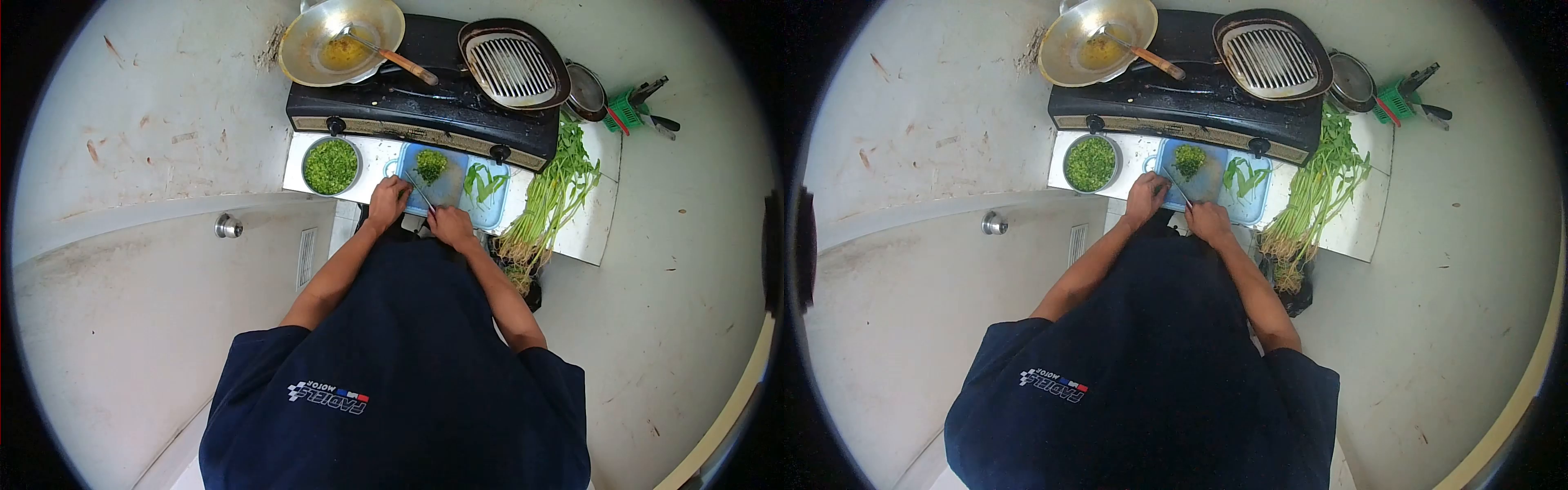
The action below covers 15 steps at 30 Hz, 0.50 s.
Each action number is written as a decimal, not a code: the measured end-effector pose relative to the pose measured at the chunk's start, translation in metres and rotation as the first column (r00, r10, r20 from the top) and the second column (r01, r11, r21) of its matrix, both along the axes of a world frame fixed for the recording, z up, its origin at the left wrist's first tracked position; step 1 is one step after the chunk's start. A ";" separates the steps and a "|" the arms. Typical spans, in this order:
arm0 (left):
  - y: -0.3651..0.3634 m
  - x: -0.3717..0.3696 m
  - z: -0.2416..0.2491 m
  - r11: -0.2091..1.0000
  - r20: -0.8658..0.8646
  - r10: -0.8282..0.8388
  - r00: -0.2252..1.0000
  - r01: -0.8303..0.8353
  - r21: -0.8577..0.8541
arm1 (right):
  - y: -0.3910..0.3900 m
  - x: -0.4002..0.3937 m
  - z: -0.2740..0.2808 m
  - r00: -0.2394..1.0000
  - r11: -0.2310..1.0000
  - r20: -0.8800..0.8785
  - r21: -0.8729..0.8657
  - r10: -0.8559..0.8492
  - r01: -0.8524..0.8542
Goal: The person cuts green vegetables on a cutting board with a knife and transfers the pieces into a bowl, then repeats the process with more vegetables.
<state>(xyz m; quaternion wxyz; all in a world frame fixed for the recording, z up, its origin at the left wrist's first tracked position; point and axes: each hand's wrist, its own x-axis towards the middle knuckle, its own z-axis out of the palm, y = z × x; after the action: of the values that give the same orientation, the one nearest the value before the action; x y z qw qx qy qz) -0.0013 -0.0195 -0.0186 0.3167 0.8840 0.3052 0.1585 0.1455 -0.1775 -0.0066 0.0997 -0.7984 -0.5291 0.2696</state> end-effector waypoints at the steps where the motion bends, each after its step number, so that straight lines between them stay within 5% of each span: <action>1: 0.001 -0.001 0.000 1.000 0.007 -0.006 1.000 0.006 0.001 | 0.001 0.000 0.001 1.000 1.000 -0.001 0.004 -0.012 0.012; 15: 0.000 -0.003 -0.007 1.000 0.009 -0.018 1.000 0.018 0.022 | 0.006 -0.011 -0.001 1.000 0.995 0.000 0.096 -0.012 0.012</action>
<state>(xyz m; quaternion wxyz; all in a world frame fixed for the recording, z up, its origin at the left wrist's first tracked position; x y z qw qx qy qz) -0.0047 -0.0191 -0.0251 0.3096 0.8895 0.2938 0.1629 0.1341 -0.1717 -0.0080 0.1394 -0.7960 -0.5366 0.2428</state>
